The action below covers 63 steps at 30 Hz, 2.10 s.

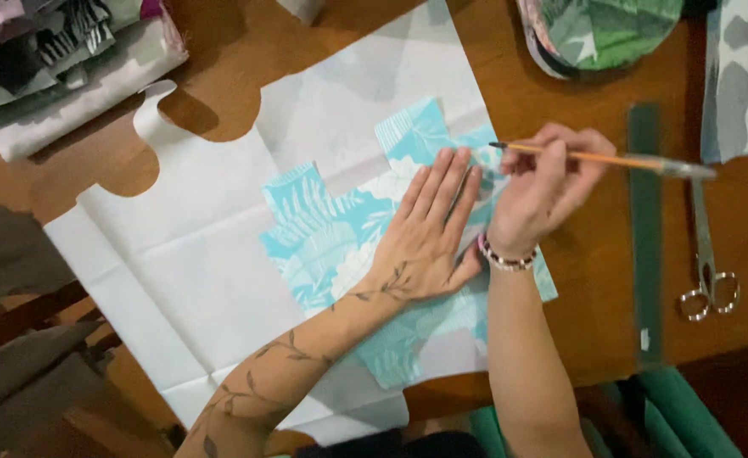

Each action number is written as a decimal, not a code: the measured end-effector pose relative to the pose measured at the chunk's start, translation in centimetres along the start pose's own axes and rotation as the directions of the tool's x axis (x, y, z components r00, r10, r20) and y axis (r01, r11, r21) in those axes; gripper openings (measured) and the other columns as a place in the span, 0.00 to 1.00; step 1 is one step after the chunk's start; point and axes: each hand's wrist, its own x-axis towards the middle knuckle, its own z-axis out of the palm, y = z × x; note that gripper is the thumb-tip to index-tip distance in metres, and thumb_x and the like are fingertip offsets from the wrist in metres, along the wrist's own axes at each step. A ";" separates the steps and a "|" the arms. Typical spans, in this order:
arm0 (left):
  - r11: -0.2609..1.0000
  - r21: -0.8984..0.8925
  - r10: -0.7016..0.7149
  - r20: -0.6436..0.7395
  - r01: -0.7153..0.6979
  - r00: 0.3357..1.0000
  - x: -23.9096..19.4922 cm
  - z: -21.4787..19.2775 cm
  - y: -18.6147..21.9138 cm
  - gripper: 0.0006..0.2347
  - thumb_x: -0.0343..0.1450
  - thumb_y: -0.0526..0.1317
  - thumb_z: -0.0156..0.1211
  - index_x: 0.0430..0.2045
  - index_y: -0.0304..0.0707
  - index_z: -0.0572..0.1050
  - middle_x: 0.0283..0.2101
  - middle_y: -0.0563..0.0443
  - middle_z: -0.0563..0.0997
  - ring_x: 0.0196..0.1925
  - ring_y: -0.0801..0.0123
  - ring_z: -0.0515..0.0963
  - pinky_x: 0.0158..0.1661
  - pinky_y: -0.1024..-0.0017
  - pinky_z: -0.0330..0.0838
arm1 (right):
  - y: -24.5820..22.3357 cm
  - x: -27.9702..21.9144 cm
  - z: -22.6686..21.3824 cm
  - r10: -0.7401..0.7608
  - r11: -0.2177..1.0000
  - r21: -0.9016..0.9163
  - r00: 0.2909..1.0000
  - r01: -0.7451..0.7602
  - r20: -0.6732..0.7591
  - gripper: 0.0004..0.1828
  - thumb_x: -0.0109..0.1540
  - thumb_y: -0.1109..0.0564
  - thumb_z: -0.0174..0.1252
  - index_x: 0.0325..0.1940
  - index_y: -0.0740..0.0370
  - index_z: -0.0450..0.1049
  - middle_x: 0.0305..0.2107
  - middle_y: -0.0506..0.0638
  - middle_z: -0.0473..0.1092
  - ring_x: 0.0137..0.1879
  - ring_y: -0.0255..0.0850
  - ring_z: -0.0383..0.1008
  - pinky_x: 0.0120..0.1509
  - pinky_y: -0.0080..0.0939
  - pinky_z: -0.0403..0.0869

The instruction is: Tracing a pattern onto fabric with a pen and cutting it out with scissors

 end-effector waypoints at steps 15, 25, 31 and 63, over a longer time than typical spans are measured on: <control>0.990 0.049 -0.132 0.028 0.130 0.991 0.5 -0.6 -2.6 0.34 0.65 0.60 0.51 0.69 0.57 0.61 0.75 0.42 0.56 0.76 0.53 0.56 0.72 0.56 0.49 | -2.4 -1.2 0.5 -0.007 0.921 -0.374 0.963 0.111 0.269 0.05 0.63 0.68 0.58 0.37 0.72 0.68 0.34 0.61 0.69 0.39 0.48 0.74 0.47 0.42 0.75; 0.995 0.055 -0.088 0.212 0.078 0.973 1.9 -2.4 -3.5 0.40 0.65 0.70 0.53 0.71 0.54 0.60 0.75 0.37 0.48 0.77 0.40 0.47 0.73 0.45 0.41 | -3.8 -1.1 1.2 0.067 0.823 -0.546 0.929 0.155 0.363 0.02 0.64 0.69 0.54 0.40 0.68 0.70 0.37 0.59 0.72 0.45 0.51 0.74 0.58 0.49 0.74; 0.993 0.075 -0.104 0.209 0.091 0.972 2.1 -2.4 -3.4 0.37 0.70 0.72 0.42 0.72 0.55 0.56 0.74 0.30 0.48 0.78 0.42 0.49 0.74 0.50 0.42 | -3.8 -0.9 1.5 0.025 0.801 -0.551 0.906 0.234 0.422 0.01 0.66 0.65 0.54 0.39 0.66 0.70 0.36 0.56 0.73 0.43 0.50 0.77 0.61 0.56 0.73; 0.980 0.195 -0.096 0.262 0.045 0.960 2.2 -2.6 -3.5 0.38 0.71 0.75 0.39 0.73 0.61 0.50 0.75 0.31 0.47 0.78 0.42 0.47 0.74 0.48 0.42 | -2.9 -1.1 0.7 0.007 0.786 -0.598 0.964 0.159 0.265 0.02 0.71 0.63 0.52 0.46 0.66 0.67 0.40 0.56 0.68 0.49 0.50 0.72 0.68 0.59 0.71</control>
